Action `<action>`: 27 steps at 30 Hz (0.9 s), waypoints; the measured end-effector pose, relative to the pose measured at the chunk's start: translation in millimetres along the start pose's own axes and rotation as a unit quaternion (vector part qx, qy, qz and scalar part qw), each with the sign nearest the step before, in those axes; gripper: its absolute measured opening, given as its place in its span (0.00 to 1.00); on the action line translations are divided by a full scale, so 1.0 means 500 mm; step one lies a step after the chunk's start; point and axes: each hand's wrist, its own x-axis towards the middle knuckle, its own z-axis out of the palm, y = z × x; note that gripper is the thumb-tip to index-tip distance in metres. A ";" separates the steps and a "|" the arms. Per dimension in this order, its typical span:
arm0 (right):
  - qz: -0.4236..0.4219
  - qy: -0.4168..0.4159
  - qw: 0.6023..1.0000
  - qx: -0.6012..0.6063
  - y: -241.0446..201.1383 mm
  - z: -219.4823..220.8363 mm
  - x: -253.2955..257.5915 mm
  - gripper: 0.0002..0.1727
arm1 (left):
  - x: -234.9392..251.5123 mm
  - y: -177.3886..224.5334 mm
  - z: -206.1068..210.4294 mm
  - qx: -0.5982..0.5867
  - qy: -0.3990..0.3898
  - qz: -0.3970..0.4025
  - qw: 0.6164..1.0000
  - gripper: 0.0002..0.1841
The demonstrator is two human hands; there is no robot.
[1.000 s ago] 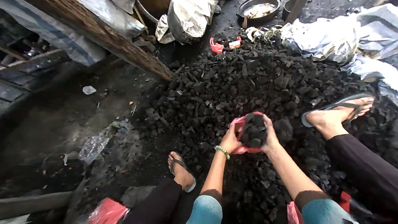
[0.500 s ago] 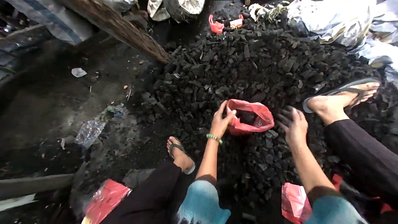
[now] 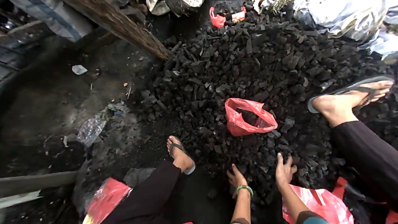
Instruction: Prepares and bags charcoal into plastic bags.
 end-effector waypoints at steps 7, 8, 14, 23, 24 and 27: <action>-0.089 -0.042 0.988 0.120 -0.012 0.037 -0.058 0.36 | -0.034 0.026 0.012 -0.044 -0.105 -0.038 0.993 0.42; -0.100 -0.054 0.983 0.145 -0.011 0.037 -0.061 0.34 | -0.037 0.037 0.017 -0.048 -0.123 -0.034 0.991 0.42; -0.104 -0.136 0.940 0.296 -0.032 0.034 -0.057 0.35 | -0.066 0.092 0.056 -0.053 -0.184 -0.005 0.981 0.42; -0.098 -0.223 0.892 0.382 -0.060 -0.012 -0.051 0.28 | -0.091 0.147 0.022 -0.034 -0.279 0.029 0.959 0.37; -0.103 -0.222 0.888 0.390 -0.067 -0.022 -0.054 0.27 | -0.100 0.155 0.020 -0.042 -0.291 0.035 0.955 0.36; -0.132 -0.211 0.879 0.406 -0.106 -0.065 -0.058 0.27 | -0.148 0.196 0.017 -0.060 -0.328 0.044 0.942 0.34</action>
